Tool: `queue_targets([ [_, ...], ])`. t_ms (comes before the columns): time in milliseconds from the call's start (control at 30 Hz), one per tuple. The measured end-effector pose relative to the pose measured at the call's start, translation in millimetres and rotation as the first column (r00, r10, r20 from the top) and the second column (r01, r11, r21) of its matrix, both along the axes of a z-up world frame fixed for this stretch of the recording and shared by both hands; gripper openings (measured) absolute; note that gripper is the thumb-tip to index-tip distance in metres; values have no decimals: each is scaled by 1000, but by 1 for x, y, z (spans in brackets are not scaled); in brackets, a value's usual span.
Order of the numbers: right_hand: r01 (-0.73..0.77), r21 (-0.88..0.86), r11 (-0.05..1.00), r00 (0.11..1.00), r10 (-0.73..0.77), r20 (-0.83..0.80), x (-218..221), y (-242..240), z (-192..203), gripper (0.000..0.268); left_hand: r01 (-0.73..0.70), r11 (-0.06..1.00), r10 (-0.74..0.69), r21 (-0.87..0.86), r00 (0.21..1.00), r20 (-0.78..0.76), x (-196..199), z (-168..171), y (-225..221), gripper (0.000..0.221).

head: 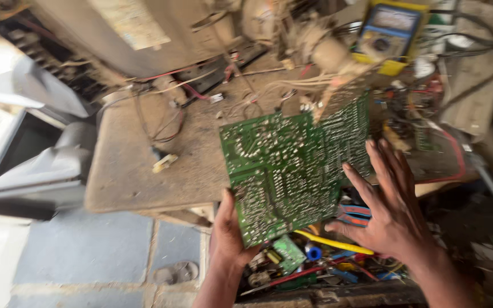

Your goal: The person manipulates the internal circuit board of a television, using a brush, a soldering iron, and pliers to clean and repair the components.

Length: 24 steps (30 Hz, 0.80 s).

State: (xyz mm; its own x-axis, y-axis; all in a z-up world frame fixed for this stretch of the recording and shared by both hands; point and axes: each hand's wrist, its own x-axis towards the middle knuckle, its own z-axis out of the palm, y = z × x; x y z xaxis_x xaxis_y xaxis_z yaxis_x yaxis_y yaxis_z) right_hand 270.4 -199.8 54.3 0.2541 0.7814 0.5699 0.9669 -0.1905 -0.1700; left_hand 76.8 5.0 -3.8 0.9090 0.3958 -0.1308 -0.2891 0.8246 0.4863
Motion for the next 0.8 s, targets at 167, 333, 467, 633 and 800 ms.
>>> queue_targets([
  [167,451,256,855,893,-429,-138,1,-55,-13,67,-69,995,73,-68,996,46,-3,-17,-3,68],
  [333,722,259,641,688,-706,-168,38,-115,-37,44,-121,993,122,13,989,-89,7,-1,-7,67],
  [467,763,116,636,582,-597,-552,64,-144,-64,38,-61,998,60,4,994,93,4,-6,-5,62],
  [633,726,2,687,629,-663,-406,82,-166,-84,22,-22,999,19,-44,998,-66,1,-13,-1,68],
  [800,663,89,743,653,-517,-553,92,-187,-93,22,16,1000,-16,1,997,-72,4,3,-2,77],
])
